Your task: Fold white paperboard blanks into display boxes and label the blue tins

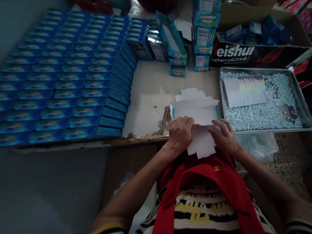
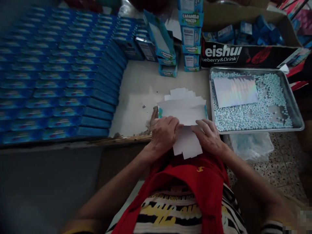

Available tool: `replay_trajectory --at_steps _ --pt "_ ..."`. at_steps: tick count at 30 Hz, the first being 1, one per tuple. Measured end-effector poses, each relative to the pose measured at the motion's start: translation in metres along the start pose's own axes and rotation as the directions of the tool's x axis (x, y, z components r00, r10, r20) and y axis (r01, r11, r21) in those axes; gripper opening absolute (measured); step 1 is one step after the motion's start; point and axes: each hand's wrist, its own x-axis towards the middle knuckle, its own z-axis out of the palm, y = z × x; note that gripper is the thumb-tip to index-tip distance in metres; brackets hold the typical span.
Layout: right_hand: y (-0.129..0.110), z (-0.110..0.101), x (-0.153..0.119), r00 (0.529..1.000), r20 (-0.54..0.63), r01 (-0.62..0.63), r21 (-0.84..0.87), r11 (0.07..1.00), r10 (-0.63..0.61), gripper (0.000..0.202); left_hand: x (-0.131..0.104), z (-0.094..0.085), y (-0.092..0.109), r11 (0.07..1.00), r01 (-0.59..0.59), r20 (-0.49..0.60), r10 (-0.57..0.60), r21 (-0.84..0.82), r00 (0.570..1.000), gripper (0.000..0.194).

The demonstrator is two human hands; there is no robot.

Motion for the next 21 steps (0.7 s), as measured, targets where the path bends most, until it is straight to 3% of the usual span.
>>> replay_trajectory --at_steps 3,6,8,10,13,17,21 --pt "-0.007 0.026 -0.019 0.999 0.035 -0.032 -0.082 0.996 0.035 0.040 0.019 -0.003 -0.007 0.992 0.117 0.168 -0.107 -0.053 0.980 0.044" --pt "-0.003 0.044 -0.010 0.993 0.057 -0.090 -0.138 0.986 0.099 0.037 0.036 0.000 -0.016 0.960 0.268 0.357 -0.221 -0.085 0.908 0.045" --pt "0.001 0.047 -0.001 0.984 0.133 -0.099 -0.136 0.986 0.117 0.035 0.037 0.004 -0.019 0.953 0.275 0.303 -0.227 -0.125 0.926 0.040" --pt "0.004 0.044 0.006 0.958 0.273 -0.068 -0.085 0.994 0.089 0.038 0.025 0.011 -0.017 0.972 0.195 0.095 -0.183 -0.131 0.979 0.034" --pt "0.006 0.038 0.015 0.890 0.454 -0.039 -0.013 0.999 0.040 0.038 -0.002 0.023 -0.009 0.998 0.048 -0.127 -0.052 -0.040 0.991 0.027" --pt "0.002 0.036 0.024 0.843 0.534 -0.035 -0.052 0.998 0.057 0.029 -0.020 0.037 0.000 0.999 -0.011 -0.078 0.014 0.042 0.997 0.023" --pt "-0.001 0.037 0.032 0.831 0.549 -0.028 -0.125 0.992 0.093 0.026 -0.009 0.038 -0.007 0.997 0.031 0.033 -0.034 0.072 0.999 0.024"
